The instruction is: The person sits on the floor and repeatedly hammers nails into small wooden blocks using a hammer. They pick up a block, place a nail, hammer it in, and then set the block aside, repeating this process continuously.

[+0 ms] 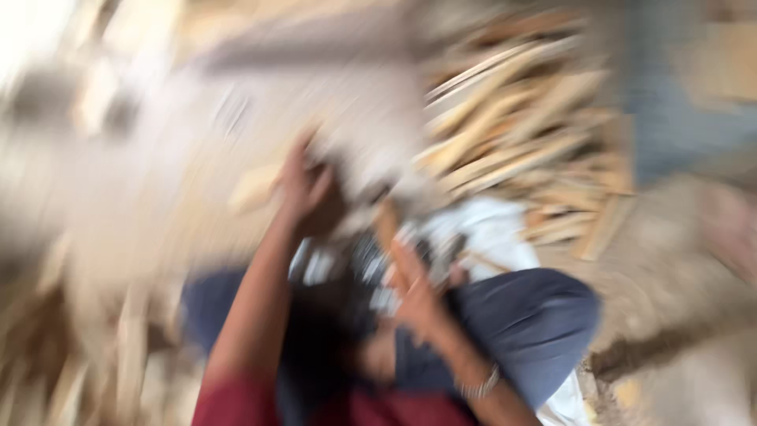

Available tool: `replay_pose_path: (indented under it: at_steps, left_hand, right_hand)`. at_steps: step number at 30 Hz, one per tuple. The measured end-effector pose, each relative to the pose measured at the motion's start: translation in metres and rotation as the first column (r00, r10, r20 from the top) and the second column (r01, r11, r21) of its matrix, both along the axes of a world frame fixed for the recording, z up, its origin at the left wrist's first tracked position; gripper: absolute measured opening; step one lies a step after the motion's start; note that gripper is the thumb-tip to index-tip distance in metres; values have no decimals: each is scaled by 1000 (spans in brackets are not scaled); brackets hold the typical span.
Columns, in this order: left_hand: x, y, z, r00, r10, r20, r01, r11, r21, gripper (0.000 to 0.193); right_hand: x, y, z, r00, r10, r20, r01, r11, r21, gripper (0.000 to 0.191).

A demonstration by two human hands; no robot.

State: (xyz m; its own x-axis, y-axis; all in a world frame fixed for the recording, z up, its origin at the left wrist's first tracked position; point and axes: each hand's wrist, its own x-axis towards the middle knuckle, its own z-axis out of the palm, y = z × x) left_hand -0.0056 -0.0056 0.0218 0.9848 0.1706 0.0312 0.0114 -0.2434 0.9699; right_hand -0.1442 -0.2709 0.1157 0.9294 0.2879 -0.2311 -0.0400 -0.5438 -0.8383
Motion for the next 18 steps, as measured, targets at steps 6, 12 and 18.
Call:
replay_pose_path:
  at_steps: [6,12,18]
  left_hand:
    - [13,5,54,985,-126,-120,174,740,650,38]
    - [13,21,94,932,-109,347,-155,744,650,22]
    - [-12,66,77,888,458,37,-460,887,49,23]
  right_hand:
    - [-3,-2,15,769,-136,-625,396,869,298,82]
    - [-3,1,38,773,-128,-621,433,822,371,81]
    - [-2,2,38,781,-103,-616,409,830,380,82]
